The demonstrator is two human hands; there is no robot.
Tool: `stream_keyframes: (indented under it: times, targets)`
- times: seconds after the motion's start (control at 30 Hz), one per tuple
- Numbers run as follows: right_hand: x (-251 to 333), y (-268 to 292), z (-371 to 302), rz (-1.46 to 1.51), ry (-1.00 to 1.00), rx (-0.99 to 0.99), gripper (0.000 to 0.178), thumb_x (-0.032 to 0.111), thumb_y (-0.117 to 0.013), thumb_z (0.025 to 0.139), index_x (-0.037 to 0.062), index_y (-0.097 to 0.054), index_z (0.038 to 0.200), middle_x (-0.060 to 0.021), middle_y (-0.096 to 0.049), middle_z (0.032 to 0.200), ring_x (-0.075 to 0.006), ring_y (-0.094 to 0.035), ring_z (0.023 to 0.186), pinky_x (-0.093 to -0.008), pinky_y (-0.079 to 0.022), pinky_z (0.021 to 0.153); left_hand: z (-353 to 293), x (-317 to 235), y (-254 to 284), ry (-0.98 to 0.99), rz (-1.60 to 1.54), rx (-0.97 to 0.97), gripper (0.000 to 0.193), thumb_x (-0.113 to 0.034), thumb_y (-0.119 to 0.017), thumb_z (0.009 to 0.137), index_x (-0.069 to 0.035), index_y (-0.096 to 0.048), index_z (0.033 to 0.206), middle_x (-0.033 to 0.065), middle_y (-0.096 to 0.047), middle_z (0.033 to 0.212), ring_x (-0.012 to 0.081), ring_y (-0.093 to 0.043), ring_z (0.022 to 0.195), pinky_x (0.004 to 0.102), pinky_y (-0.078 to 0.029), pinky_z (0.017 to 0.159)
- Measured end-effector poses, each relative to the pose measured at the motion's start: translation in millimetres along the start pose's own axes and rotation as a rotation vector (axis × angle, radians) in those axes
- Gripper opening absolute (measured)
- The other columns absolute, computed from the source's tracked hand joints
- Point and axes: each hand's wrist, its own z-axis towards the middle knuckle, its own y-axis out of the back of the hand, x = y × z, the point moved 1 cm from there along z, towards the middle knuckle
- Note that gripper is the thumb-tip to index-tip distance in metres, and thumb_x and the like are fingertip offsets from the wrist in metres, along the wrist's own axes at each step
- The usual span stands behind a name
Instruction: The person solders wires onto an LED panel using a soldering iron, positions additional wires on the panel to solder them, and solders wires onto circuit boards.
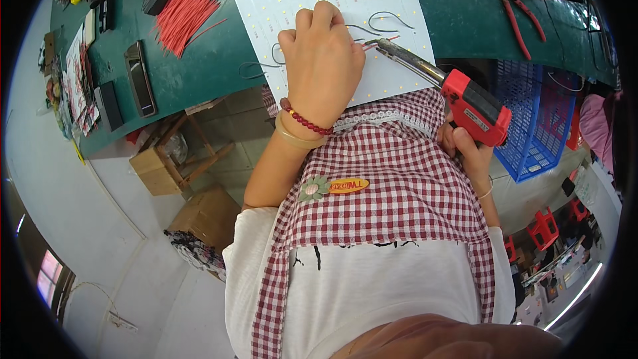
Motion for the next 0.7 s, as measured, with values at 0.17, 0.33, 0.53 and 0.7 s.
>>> stream_keyframes:
  times: [0.17,0.33,0.53,0.7]
  targets:
    - [1,-1,-1,-0.184,0.007,-0.034,0.039,0.026,-0.060,0.089,-0.0080,-0.052,0.108,-0.0039,-0.048,0.059,-0.0128,-0.045,0.050,-0.0283,-0.042,0.057,0,-1,0,-0.006,0.033,0.017,0.008,-0.008,-0.066,0.069,-0.005,-0.060,0.064,0.0023,-0.055,0.096,0.0230,-0.051,0.089,0.0391,-0.034,0.071]
    - [20,-9,4,-0.058,0.152,-0.059,0.044,0.028,-0.059,0.090,-0.0086,-0.050,0.111,-0.0023,-0.044,0.056,-0.0114,-0.042,0.045,-0.0285,-0.041,0.055,-1,0,-2,-0.011,0.051,0.015,0.008,-0.008,-0.067,0.069,-0.005,-0.061,0.064,0.0022,-0.055,0.096,0.0225,-0.050,0.089,0.0390,-0.034,0.071]
    - [27,-6,10,-0.014,0.243,-0.015,0.048,0.031,-0.059,0.091,-0.0089,-0.047,0.115,-0.0012,-0.043,0.056,-0.0102,-0.040,0.043,-0.0288,-0.042,0.055,-10,1,7,-0.007,0.062,-0.009,0.009,-0.009,-0.068,0.068,-0.006,-0.061,0.065,0.0024,-0.057,0.104,0.0236,-0.051,0.096,0.0401,-0.035,0.078]
    - [24,-6,9,-0.025,0.219,-0.027,0.049,0.033,-0.059,0.091,-0.0085,-0.047,0.115,-0.0013,-0.043,0.056,-0.0100,-0.040,0.043,-0.0287,-0.042,0.055,-37,31,50,0.046,0.111,-0.017,0.007,-0.010,-0.068,0.071,-0.007,-0.063,0.075,0.0057,-0.057,0.119,0.0262,-0.048,0.112,0.0431,-0.033,0.086]
